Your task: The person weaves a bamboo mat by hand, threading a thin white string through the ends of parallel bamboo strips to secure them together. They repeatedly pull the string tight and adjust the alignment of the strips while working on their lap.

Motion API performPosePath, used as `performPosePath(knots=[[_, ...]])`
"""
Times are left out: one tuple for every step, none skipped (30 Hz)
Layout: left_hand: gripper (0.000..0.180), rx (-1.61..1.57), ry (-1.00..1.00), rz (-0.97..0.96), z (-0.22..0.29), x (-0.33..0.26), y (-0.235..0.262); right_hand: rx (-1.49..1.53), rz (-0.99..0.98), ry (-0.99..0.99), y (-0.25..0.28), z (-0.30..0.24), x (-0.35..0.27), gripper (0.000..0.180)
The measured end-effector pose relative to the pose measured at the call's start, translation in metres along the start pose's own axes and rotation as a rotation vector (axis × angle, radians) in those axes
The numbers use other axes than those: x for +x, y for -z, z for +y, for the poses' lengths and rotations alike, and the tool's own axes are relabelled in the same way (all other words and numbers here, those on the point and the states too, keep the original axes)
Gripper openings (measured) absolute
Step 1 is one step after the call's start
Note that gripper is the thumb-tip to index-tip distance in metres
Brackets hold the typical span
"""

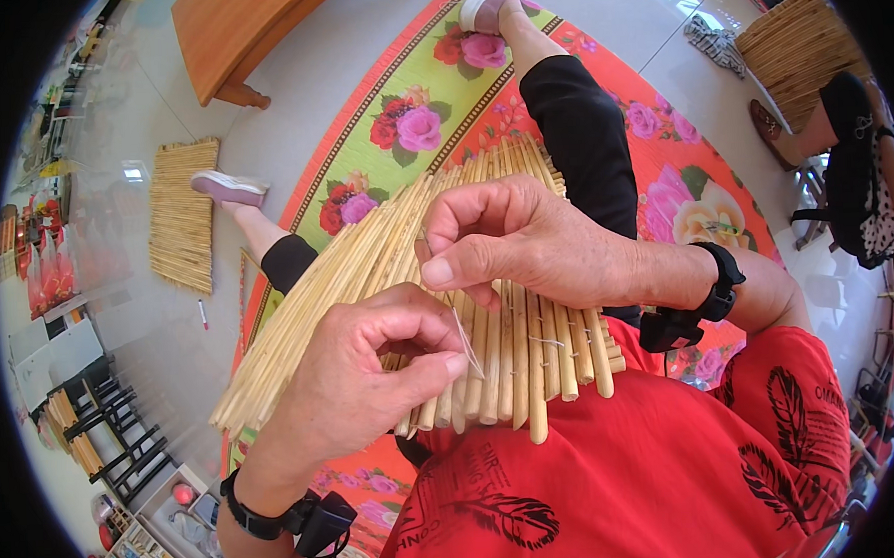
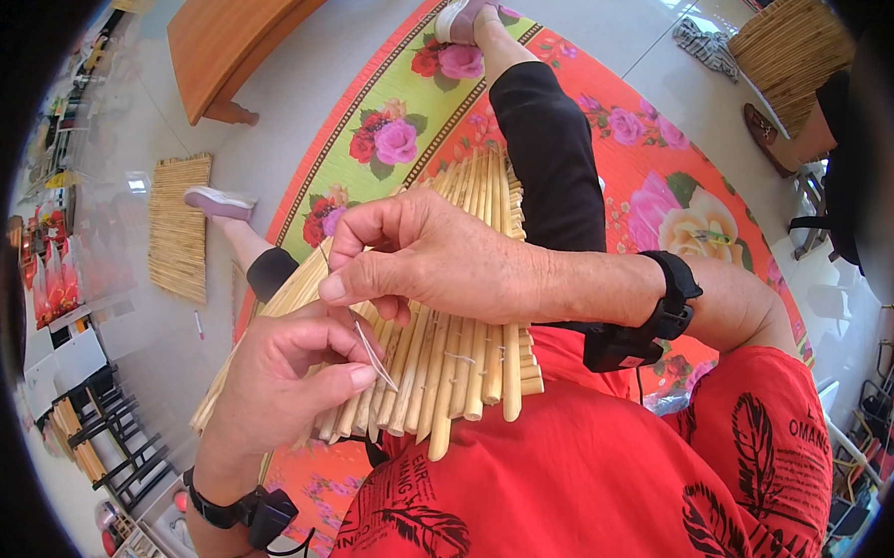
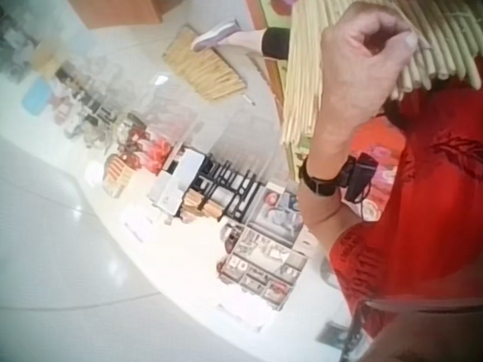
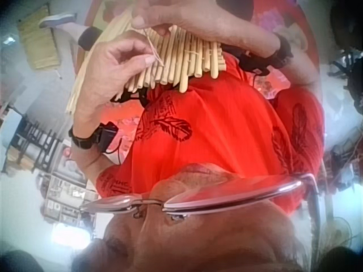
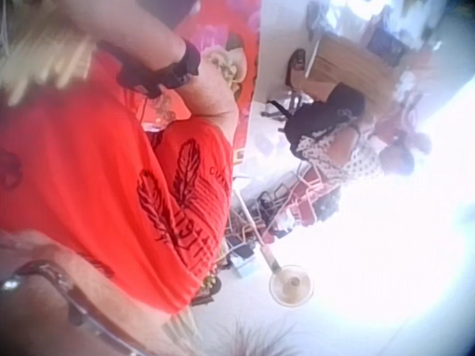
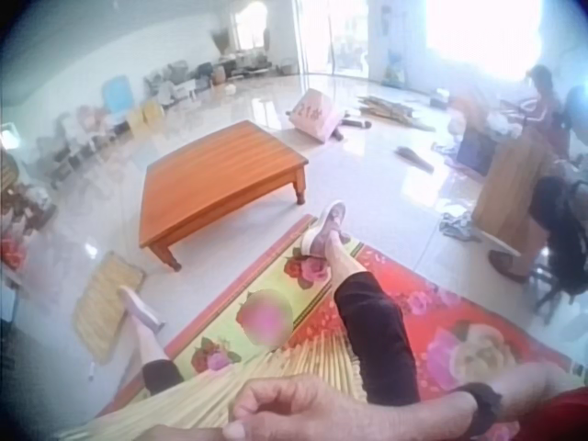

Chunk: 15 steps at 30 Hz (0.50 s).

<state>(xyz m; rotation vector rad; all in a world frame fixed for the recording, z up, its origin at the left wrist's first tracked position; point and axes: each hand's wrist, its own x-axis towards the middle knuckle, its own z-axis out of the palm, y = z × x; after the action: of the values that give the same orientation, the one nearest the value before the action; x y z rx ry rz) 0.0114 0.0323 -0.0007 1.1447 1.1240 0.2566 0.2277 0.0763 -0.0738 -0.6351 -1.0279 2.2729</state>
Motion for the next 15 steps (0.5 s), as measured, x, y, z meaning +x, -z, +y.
performPosePath(knots=[[0.008, 0.006, -0.012, -0.005, 0.000, 0.000, 0.000, 0.003, -0.002, -0.001, 0.000, 0.000, 0.000, 0.011], [0.009, 0.004, -0.001, -0.014, -0.001, 0.001, 0.000, 0.005, -0.005, -0.001, 0.000, 0.000, 0.000, 0.011], [0.009, 0.002, 0.009, -0.023, -0.002, 0.001, 0.000, 0.007, -0.007, -0.001, 0.000, 0.001, 0.000, 0.011], [0.010, 0.000, 0.019, -0.031, -0.003, 0.001, 0.000, 0.006, -0.009, 0.002, 0.000, 0.001, 0.000, 0.011], [0.010, -0.005, 0.021, -0.033, -0.002, 0.001, 0.000, 0.004, -0.012, 0.004, 0.000, 0.002, 0.000, 0.011], [0.010, -0.009, 0.022, -0.038, 0.000, 0.002, -0.001, 0.002, -0.011, 0.008, 0.000, 0.002, 0.000, 0.011], [0.010, -0.013, 0.023, -0.043, 0.003, 0.002, -0.002, 0.005, -0.008, 0.011, 0.000, 0.002, 0.000, 0.011], [0.010, -0.001, 0.034, -0.051, 0.006, 0.002, -0.002, 0.008, -0.006, 0.013, 0.000, 0.001, -0.001, 0.010], [0.011, 0.011, 0.046, -0.057, 0.011, 0.002, -0.003, 0.012, -0.005, 0.015, 0.000, 0.001, -0.001, 0.010], [0.011, 0.023, 0.057, -0.064, 0.013, 0.002, -0.003, 0.017, -0.006, 0.016, 0.000, 0.001, -0.001, 0.010], [0.010, 0.009, 0.047, -0.046, 0.010, 0.003, -0.004, 0.022, -0.006, 0.018, 0.000, 0.001, -0.001, 0.010], [0.010, -0.006, 0.038, -0.025, 0.004, 0.003, -0.004, 0.027, -0.010, 0.017, 0.000, 0.002, -0.001, 0.010], [0.010, -0.021, 0.028, -0.004, 0.000, 0.003, -0.005, 0.025, -0.010, 0.014, 0.000, 0.002, -0.001, 0.011], [0.010, -0.015, 0.033, -0.004, 0.000, 0.003, -0.004, 0.023, -0.009, 0.010, 0.000, 0.002, -0.001, 0.011], [0.010, -0.008, 0.037, -0.007, 0.000, 0.002, -0.003, 0.021, -0.004, 0.008, 0.000, 0.002, -0.001, 0.011]])
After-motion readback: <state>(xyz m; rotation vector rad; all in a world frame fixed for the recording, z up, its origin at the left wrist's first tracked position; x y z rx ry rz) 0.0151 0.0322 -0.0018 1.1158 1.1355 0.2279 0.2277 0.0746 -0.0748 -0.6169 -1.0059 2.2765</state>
